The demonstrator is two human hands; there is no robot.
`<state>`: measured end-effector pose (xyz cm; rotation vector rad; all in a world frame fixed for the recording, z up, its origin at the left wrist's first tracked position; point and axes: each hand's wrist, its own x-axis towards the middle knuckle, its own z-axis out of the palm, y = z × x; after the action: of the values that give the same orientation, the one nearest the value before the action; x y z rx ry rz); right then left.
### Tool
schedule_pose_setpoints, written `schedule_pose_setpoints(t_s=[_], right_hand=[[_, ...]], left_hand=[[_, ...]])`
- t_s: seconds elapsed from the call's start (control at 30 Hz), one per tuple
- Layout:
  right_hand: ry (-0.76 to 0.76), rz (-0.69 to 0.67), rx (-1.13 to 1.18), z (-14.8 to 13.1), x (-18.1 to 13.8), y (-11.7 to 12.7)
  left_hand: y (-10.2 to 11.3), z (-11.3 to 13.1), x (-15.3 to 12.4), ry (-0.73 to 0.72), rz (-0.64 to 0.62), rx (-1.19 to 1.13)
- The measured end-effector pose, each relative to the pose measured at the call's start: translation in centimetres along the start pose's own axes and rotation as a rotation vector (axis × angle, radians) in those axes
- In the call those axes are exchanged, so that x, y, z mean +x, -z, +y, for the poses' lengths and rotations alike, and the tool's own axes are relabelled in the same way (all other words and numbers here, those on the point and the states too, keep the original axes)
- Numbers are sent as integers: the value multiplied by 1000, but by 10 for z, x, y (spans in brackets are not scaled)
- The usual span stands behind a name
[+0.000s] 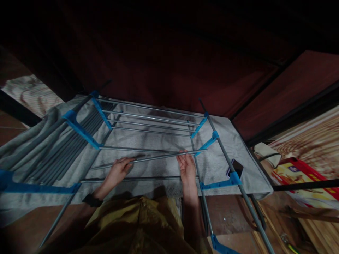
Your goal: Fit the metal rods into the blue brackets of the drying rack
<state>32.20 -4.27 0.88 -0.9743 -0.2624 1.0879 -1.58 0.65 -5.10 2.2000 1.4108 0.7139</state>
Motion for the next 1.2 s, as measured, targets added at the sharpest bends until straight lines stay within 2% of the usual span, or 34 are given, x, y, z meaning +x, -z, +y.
schedule_pose_setpoints(t_s=[0.37,0.7,0.9,1.2], right_hand=[[-1,30,15,2,6,15],[38,93,-27,-8,10,30],[30,86,-75,-8,9,38],[1,154,-47,-11,14,45]], left_hand=[[-2,-10,2,17,16,-86],[17,-17,-8,89,30,88],[27,-22,-13,113,10,133],[35,-16,-17,119,3,163]])
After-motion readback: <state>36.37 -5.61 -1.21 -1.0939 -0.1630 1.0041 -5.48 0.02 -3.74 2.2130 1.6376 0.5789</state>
